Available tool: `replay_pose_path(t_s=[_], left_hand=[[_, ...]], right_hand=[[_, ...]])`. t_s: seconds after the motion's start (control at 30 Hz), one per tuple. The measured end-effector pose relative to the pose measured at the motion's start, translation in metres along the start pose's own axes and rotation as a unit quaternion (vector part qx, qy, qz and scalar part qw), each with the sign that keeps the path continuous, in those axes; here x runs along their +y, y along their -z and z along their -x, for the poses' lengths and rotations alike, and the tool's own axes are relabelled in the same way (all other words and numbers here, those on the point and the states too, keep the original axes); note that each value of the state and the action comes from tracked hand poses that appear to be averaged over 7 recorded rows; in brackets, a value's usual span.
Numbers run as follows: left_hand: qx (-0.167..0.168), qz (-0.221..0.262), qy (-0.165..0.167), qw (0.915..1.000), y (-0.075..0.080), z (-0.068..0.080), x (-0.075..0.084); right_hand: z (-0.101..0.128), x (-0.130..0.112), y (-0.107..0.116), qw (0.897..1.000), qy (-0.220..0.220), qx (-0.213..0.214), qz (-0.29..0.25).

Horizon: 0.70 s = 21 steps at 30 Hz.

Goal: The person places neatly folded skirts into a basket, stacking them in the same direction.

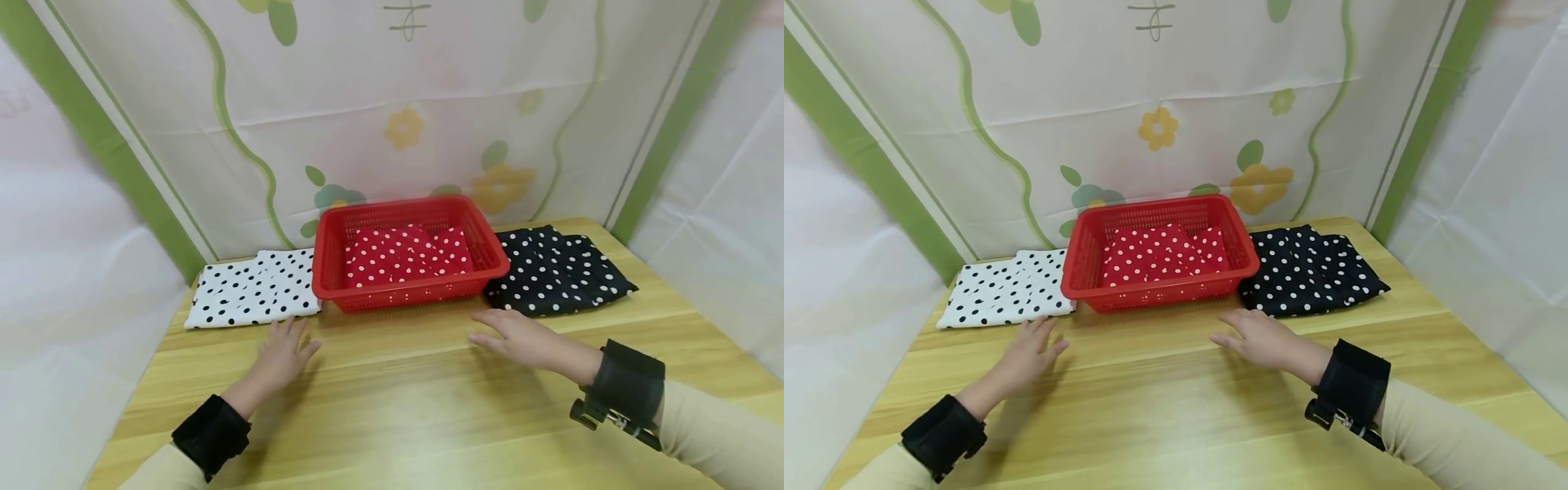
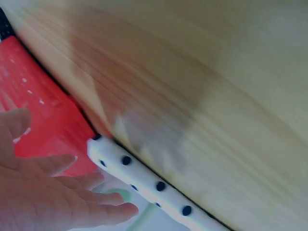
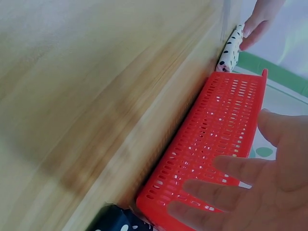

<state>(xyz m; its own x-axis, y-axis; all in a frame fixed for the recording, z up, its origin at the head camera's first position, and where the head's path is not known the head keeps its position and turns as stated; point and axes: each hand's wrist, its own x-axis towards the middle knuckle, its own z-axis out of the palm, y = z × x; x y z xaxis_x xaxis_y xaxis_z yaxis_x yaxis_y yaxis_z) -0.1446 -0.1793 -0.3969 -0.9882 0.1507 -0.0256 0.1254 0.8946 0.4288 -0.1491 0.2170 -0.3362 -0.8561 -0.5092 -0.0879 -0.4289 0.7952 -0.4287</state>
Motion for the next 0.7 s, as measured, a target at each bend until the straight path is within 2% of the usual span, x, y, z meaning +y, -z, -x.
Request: replay_pose_path(t_s=[0.23,0.47,0.7], left_hand=[[0.017,-0.006,0.017,0.9997,0.005,-0.016,-0.021],[0.037,0.006,0.024,0.999,0.01,-0.026,-0.036],[0.026,0.02,0.046,0.9984,0.013,-0.036,-0.05]], right_hand=[[0.003,0.005,-0.004,1.0,0.012,0.017,0.006],[0.004,0.004,-0.007,1.0,-0.001,0.009,0.0],[0.005,0.003,-0.01,1.0,0.003,0.008,0.003]])
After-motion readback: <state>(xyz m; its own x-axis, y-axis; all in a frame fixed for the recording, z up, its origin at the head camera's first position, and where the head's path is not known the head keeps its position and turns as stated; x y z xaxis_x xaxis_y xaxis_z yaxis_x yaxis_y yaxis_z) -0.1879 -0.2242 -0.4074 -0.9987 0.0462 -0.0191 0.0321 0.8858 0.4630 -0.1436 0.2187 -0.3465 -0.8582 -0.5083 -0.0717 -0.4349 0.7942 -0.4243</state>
